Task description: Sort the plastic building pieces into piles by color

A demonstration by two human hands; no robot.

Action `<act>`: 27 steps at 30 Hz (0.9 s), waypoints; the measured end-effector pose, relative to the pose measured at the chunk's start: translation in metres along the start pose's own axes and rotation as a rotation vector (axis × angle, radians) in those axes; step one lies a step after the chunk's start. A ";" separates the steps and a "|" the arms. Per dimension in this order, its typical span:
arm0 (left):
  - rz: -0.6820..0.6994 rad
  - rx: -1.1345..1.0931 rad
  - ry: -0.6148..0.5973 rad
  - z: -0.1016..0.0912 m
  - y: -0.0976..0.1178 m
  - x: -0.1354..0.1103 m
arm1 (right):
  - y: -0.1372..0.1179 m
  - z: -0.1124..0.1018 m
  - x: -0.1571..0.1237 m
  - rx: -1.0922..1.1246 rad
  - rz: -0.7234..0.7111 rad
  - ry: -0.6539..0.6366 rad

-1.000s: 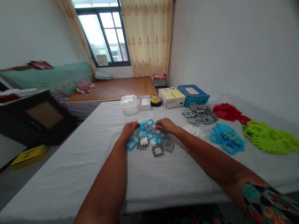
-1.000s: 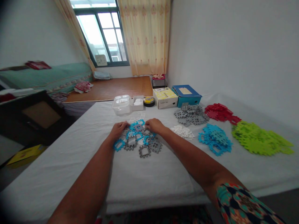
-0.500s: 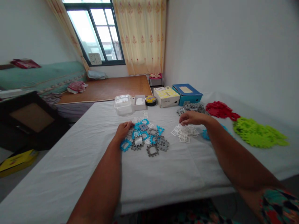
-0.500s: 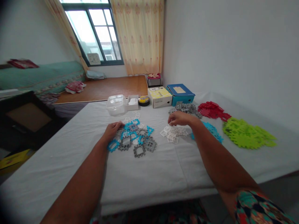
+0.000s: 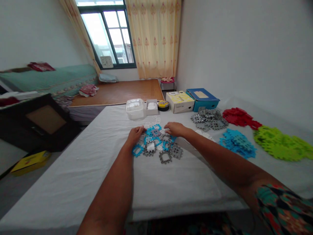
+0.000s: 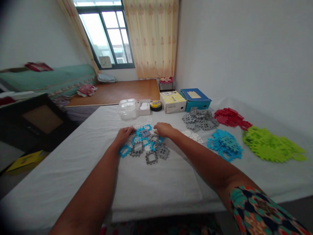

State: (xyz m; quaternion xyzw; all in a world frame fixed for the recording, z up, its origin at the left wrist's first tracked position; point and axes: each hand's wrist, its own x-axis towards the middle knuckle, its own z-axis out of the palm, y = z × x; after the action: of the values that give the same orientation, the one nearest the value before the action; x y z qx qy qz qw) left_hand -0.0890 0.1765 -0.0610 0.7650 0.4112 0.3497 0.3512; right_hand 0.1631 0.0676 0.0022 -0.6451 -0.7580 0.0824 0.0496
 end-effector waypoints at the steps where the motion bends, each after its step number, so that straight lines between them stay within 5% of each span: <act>1: 0.000 -0.002 0.000 0.000 0.000 0.000 | -0.002 0.003 0.008 -0.026 0.029 -0.015; 10: 0.014 0.010 -0.010 -0.001 -0.002 0.001 | -0.001 0.015 0.035 0.007 0.097 0.002; 15: 0.004 -0.013 0.001 0.001 -0.002 0.001 | 0.029 -0.009 -0.002 0.202 0.012 0.129; 22: 0.007 -0.009 0.013 0.003 -0.005 0.003 | 0.103 -0.030 -0.084 0.271 0.088 -0.039; 27: -0.002 0.028 0.020 0.004 0.001 0.001 | 0.067 -0.009 -0.081 0.122 0.077 0.165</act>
State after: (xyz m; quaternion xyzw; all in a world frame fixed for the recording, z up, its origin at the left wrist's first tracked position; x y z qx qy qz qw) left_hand -0.0844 0.1757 -0.0619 0.7658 0.4204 0.3512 0.3369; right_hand 0.2428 -0.0017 0.0013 -0.6742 -0.7195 0.0769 0.1479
